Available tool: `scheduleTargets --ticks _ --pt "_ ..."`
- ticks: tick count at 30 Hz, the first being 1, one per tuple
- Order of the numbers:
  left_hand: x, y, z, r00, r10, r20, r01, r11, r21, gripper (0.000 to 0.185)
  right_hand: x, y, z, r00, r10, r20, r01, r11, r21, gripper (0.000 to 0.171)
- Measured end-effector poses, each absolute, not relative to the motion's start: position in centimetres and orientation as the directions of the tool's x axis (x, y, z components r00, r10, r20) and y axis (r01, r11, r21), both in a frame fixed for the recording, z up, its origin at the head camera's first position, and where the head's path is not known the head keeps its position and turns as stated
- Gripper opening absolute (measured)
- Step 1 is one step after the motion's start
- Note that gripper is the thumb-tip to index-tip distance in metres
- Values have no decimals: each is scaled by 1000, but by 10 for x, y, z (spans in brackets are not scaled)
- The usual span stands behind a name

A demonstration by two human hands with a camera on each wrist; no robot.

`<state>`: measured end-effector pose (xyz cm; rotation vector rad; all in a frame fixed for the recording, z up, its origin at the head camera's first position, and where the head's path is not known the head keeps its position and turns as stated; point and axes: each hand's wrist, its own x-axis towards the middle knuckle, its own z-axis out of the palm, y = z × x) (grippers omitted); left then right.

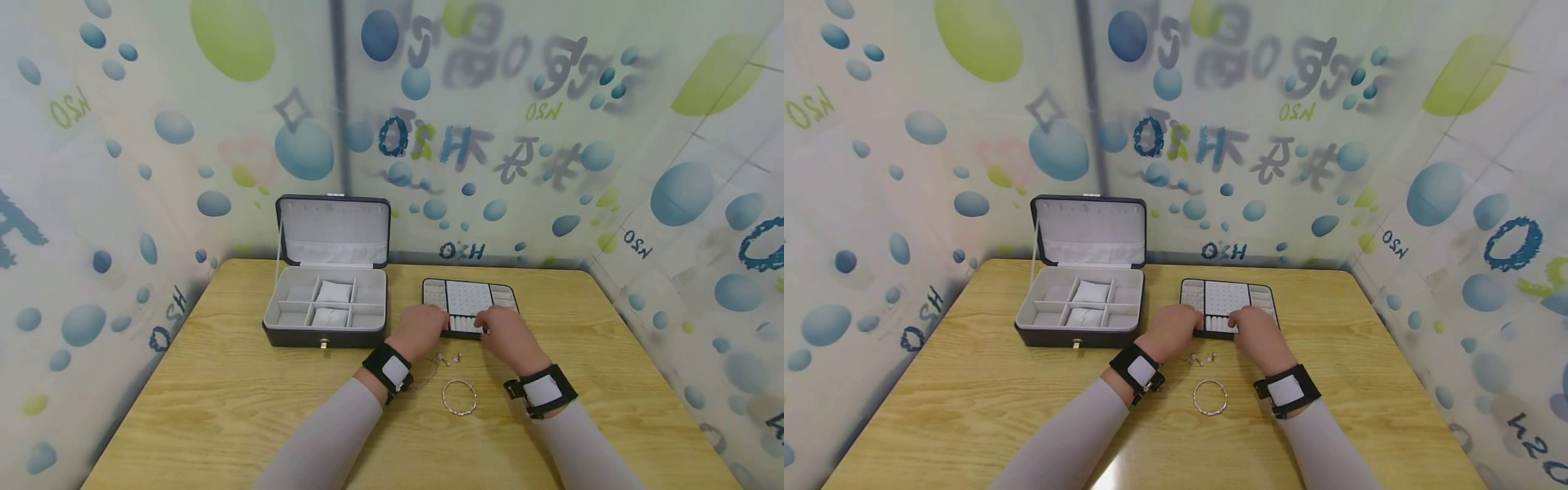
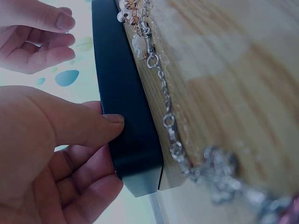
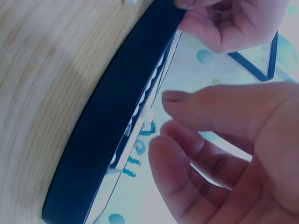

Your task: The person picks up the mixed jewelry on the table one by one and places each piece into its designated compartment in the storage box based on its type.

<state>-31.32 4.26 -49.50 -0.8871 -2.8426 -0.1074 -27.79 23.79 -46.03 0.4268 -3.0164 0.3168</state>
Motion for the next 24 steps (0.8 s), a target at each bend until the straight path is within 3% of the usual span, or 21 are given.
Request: scheduleTargets --ticks 9,24 --pt "-317 43 -499 -809 556 191 569 822 14 17 -276 226 -470 -920 -378 101 -391 884 -257 8" --pt "-315 42 -495 -813 554 180 571 818 60 18 -277 214 -486 -929 -369 36 -361 877 -316 11"
